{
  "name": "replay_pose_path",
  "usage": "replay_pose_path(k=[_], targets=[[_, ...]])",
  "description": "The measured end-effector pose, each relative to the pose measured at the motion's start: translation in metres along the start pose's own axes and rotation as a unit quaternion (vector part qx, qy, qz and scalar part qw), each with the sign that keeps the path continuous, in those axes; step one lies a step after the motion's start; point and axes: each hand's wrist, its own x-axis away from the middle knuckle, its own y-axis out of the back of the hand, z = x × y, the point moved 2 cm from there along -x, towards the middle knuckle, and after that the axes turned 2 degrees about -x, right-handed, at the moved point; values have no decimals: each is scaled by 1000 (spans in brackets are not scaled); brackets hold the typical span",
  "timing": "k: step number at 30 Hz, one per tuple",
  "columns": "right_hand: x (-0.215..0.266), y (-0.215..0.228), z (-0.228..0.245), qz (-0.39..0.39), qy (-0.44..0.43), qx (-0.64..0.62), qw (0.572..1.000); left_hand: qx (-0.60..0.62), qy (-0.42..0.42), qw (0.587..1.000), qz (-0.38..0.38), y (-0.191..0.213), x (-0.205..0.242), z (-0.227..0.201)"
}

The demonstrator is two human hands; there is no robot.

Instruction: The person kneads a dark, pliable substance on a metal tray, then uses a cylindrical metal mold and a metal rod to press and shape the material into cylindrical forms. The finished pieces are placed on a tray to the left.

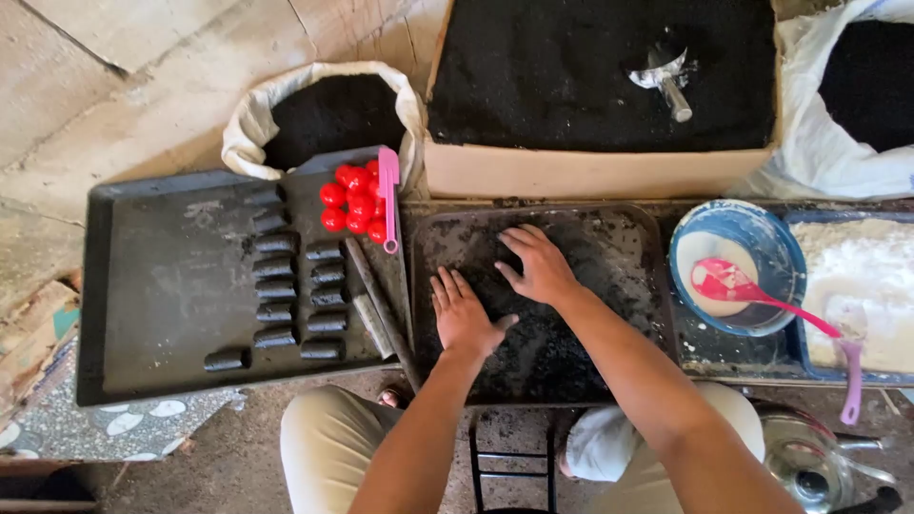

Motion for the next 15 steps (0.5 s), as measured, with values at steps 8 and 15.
replay_pose_path(k=[8, 15], targets=[[6, 8, 7, 44, -20, 8, 999, -8, 4, 1000, -1, -6, 3, 1], [51, -24, 5, 25, 0, 94, 995, -8, 3, 1000, -21, -17, -11, 3]])
